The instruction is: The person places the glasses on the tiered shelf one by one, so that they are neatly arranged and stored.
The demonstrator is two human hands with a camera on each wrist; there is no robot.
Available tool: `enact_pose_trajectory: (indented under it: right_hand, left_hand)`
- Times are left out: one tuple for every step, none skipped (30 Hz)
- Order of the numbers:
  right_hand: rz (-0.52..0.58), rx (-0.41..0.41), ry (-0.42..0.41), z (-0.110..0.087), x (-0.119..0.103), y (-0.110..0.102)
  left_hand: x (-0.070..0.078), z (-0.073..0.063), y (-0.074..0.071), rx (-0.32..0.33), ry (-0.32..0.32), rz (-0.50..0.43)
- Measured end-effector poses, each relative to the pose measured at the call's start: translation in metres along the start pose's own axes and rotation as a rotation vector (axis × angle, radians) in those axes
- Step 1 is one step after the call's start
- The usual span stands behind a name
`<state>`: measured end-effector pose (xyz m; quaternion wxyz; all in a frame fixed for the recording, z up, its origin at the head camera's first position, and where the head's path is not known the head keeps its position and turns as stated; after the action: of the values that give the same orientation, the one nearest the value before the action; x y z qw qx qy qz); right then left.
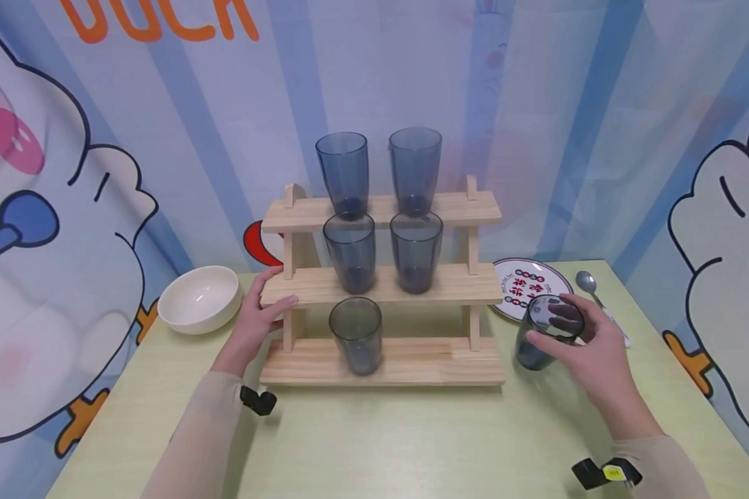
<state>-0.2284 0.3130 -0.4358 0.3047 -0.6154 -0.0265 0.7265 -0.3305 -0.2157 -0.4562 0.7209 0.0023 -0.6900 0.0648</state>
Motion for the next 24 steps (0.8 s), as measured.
enact_pose_trajectory:
  right_hand:
    - [0.001,0.002,0.001,-0.001,-0.001,-0.002]
    - [0.002,0.003,0.002,-0.002,-0.003,-0.003]
    - [0.004,0.004,0.003,-0.002,-0.004,-0.005]
    - [0.006,0.006,0.002,-0.003,-0.006,-0.006]
    - [0.009,0.009,0.001,-0.004,-0.008,-0.008]
    - [0.011,0.012,0.0,-0.004,-0.009,-0.009]
    - [0.016,0.014,-0.002,-0.005,-0.011,-0.01]
    - [0.018,0.017,-0.005,-0.005,-0.012,-0.011]
    - [0.023,0.018,-0.008,-0.006,-0.014,-0.011]
    - [0.029,0.018,-0.011,-0.007,-0.015,-0.012]
    - [0.035,0.017,-0.013,-0.007,-0.017,-0.012]
    - [0.039,0.017,-0.015,-0.008,-0.018,-0.012]
    - [0.044,0.016,-0.02,-0.009,-0.02,-0.012]
    - [0.052,0.012,-0.028,-0.01,-0.022,-0.012]
    - [0.057,0.008,-0.036,-0.01,-0.024,-0.012]
    - [0.063,0.004,-0.045,-0.011,-0.026,-0.012]
    - [0.067,0.001,-0.055,-0.012,-0.028,-0.011]
    - [0.071,-0.005,-0.065,-0.013,-0.03,-0.011]
    - [0.075,-0.011,-0.077,-0.014,-0.032,-0.01]
    - [0.08,-0.019,-0.087,-0.014,-0.034,-0.009]
    - [0.079,-0.023,-0.094,-0.015,-0.036,-0.008]
    - [0.085,-0.031,-0.099,-0.016,-0.038,-0.006]
    - [0.093,-0.039,-0.104,-0.016,-0.04,-0.005]
    - [0.096,-0.044,-0.107,-0.017,-0.042,-0.003]
  left_hand:
    - [0.0,0.0,0.0,0.0,-0.001,0.0]
    - [0.0,0.0,0.0,-0.001,0.0,0.001]
    - [0.0,0.0,0.0,-0.002,0.0,0.0]
    - [0.0,0.0,0.0,-0.003,0.001,-0.002]
    - [0.0,0.0,-0.001,-0.004,0.002,-0.001]
    - [0.0,0.0,-0.001,-0.004,0.003,-0.001]
    - [0.0,-0.001,-0.001,-0.004,0.004,0.0]
    - [-0.001,-0.001,-0.001,-0.004,0.005,0.001]
    - [-0.001,-0.001,-0.001,-0.003,0.004,0.001]
    - [-0.001,-0.001,-0.001,-0.003,0.004,0.002]
    - [-0.001,-0.001,-0.001,-0.003,0.004,0.004]
    - [-0.001,0.0,-0.001,-0.004,0.003,0.004]
    - [-0.001,0.0,-0.001,-0.004,0.002,0.002]
    - [-0.001,0.0,-0.001,-0.004,0.001,0.0]
    - [-0.001,0.0,-0.001,-0.005,0.002,-0.003]
    - [-0.001,0.0,-0.001,-0.005,0.001,-0.005]
    - [-0.001,0.0,-0.001,-0.005,0.0,-0.007]
    - [-0.001,0.0,-0.001,-0.004,-0.002,-0.009]
    - [0.0,0.0,-0.001,-0.003,-0.003,-0.008]
    - [0.0,0.0,0.0,-0.003,-0.003,-0.009]
    - [0.0,0.0,0.0,-0.001,-0.004,-0.009]
    - [0.0,0.0,0.0,0.0,-0.005,-0.006]
    - [0.001,0.0,0.0,0.0,-0.004,-0.003]
    - [0.001,0.0,0.0,-0.001,-0.003,-0.003]
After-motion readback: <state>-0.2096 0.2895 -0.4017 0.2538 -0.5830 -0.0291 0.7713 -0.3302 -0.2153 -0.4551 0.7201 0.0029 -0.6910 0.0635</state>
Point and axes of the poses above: each hand's wrist, its own z-axis towards the middle knuckle, its own y-axis out of the palm, x = y × z, the point moved 3 cm from there along z, towards the middle knuckle, and after that the axes turned 9 degrees about x, right-handed, at the moved point
